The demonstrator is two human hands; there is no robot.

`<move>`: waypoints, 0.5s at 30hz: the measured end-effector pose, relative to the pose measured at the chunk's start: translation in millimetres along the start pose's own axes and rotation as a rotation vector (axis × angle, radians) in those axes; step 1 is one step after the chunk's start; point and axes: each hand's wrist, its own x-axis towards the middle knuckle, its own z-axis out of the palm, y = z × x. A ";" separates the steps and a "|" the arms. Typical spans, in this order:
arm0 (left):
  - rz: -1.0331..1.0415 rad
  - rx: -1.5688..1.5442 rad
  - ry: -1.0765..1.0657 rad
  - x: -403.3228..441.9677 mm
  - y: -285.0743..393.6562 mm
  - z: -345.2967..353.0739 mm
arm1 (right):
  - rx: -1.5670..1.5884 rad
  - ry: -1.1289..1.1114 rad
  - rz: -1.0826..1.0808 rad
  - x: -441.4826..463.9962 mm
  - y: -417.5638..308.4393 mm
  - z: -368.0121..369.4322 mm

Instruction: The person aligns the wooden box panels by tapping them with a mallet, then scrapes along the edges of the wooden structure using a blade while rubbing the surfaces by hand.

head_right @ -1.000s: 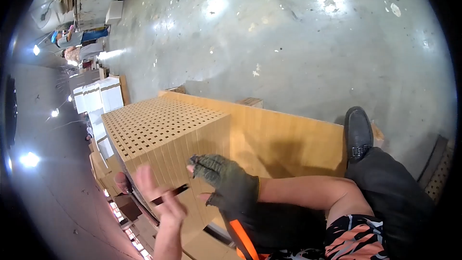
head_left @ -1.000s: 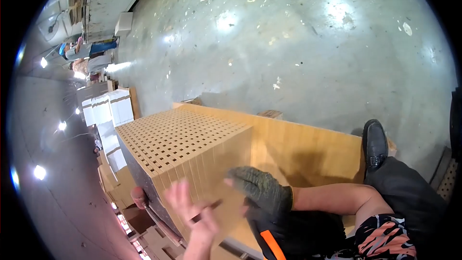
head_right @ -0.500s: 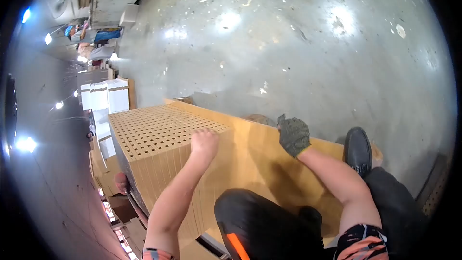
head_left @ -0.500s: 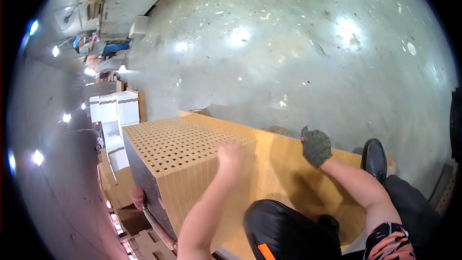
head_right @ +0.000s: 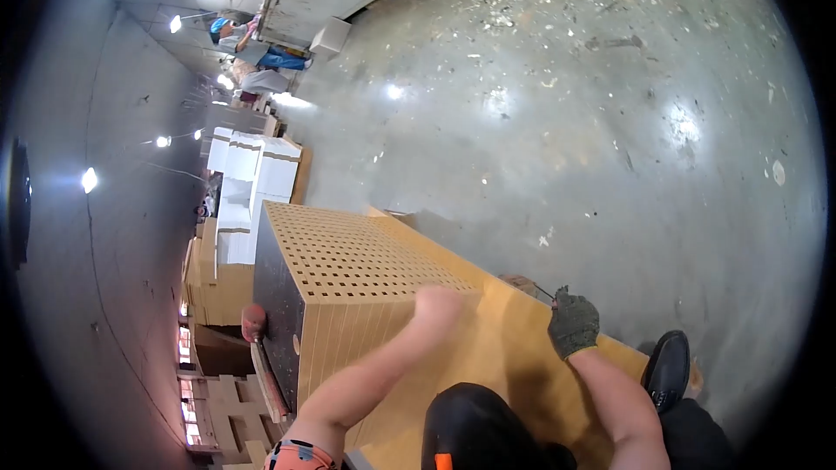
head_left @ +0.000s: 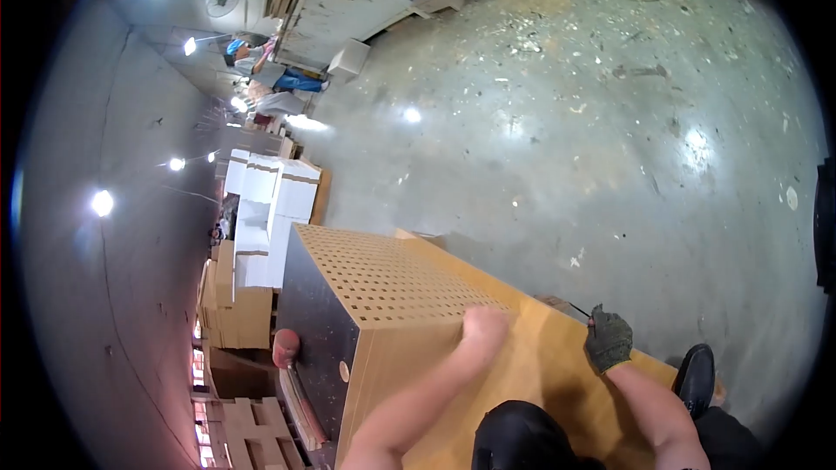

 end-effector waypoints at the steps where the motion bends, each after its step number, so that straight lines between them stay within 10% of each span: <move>1: 0.023 -0.007 0.039 14.5 3.8 12.4 | -0.002 0.040 -0.021 -1.2 1.1 4.7; 8: 0.006 -0.065 0.107 46.6 14.8 43.8 | 0.019 0.003 -0.082 -0.5 4.1 1.6; 15: -0.088 0.240 0.302 -135.2 -67.5 -46.1 | -0.010 -0.009 -0.035 -0.5 1.9 2.1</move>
